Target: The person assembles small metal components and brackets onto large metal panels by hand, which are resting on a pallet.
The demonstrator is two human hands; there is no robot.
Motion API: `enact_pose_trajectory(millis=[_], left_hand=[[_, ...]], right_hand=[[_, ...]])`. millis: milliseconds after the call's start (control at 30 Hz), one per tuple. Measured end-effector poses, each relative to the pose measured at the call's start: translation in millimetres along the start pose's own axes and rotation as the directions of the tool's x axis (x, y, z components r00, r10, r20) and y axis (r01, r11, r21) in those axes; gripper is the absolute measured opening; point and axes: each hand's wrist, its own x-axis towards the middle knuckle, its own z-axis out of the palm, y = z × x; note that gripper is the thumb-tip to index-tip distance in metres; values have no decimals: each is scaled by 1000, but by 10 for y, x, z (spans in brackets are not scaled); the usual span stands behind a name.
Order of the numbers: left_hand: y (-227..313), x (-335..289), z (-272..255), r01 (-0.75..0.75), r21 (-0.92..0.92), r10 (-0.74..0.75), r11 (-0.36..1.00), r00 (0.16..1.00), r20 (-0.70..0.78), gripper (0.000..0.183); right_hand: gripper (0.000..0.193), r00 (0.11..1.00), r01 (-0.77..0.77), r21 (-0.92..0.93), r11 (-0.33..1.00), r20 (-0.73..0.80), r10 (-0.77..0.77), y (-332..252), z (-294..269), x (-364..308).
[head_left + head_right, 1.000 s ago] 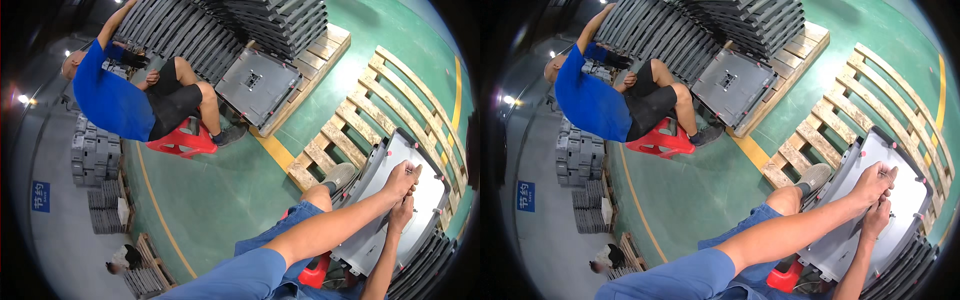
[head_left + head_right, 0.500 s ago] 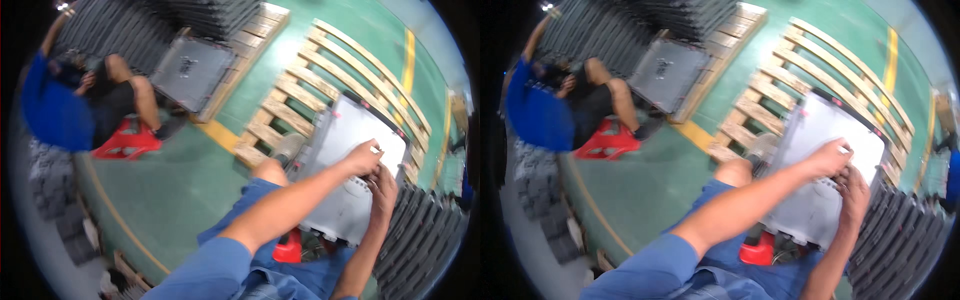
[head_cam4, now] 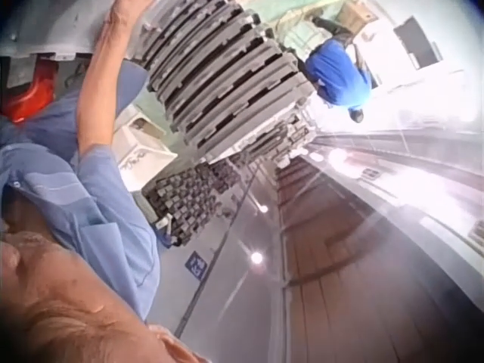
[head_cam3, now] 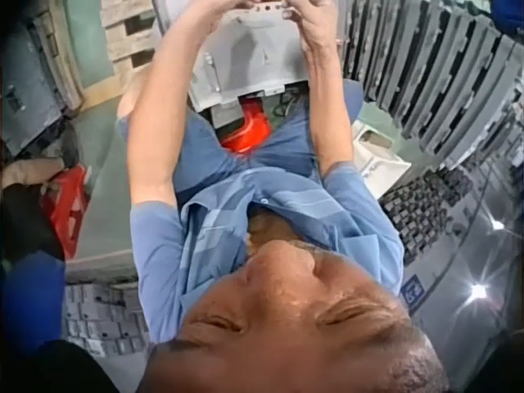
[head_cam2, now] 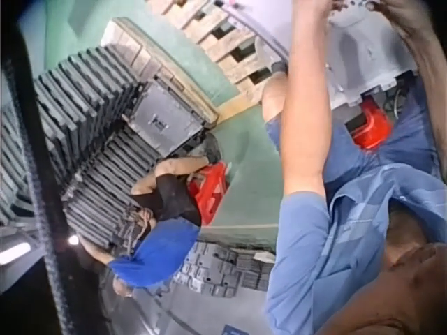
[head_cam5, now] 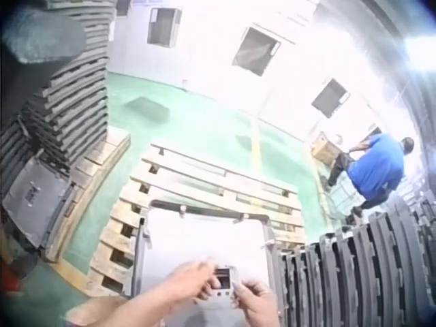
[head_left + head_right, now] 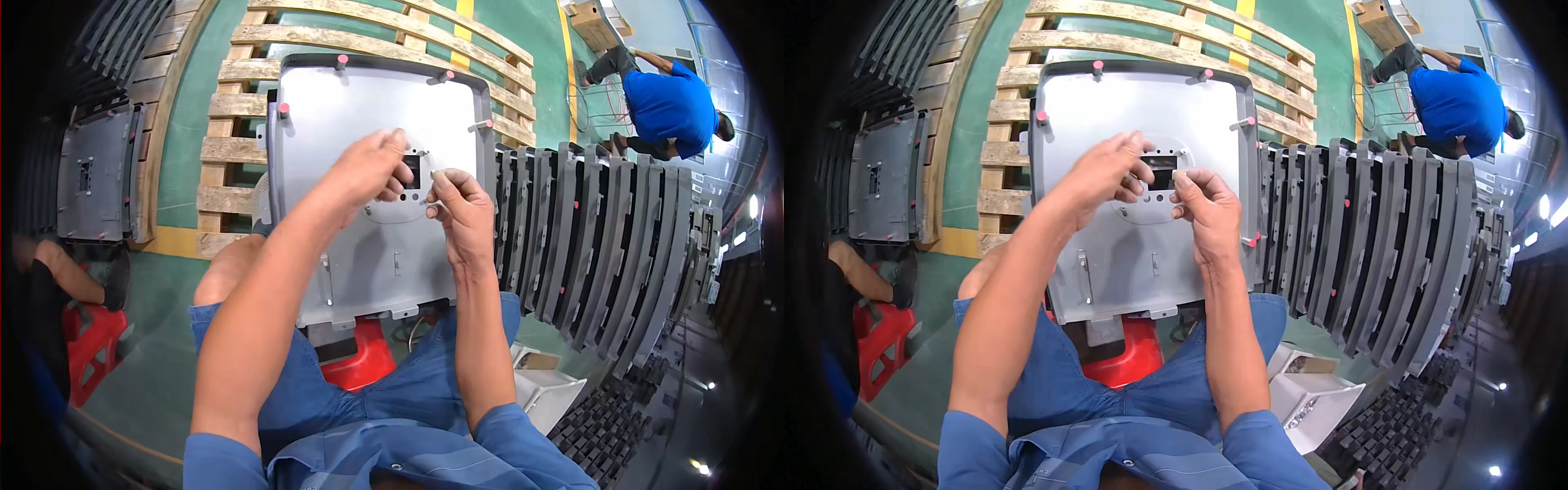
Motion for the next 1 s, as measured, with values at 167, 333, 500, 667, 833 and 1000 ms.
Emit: enact_pose_trajectory(millis=[167, 333, 500, 667, 833, 1000], left_hand=[[-61, 59, -165, -14, -76, -2, 997, 978, -209, 29], [-4, -14, -193, -33, -69, 16, 997, 972, -236, 30], [72, -71, -104, -51, -28, 44, 998, 978, -203, 32], [121, -133, -135, -12, 119, 35, 993, 980, -194, 50], [120, -88, -198, -8, 178, 55, 984, 965, -257, 47], [105, -71, -230, -74, -8, 70, 997, 962, -263, 36]], right_hand=[[18, 964, 116, -613, 781, -121, -238, 420, -354, 255], [20, 936, 84, -745, 661, -168, -309, 546, -393, 209], [21, 953, -36, -657, 753, -251, -173, 649, -479, 142], [20, 955, -11, -637, 771, -234, -179, 656, -445, 107], [14, 895, 207, -800, 563, -78, -439, 721, -410, 105], [9, 809, 315, -893, 322, 75, -582, 791, -413, 116]])
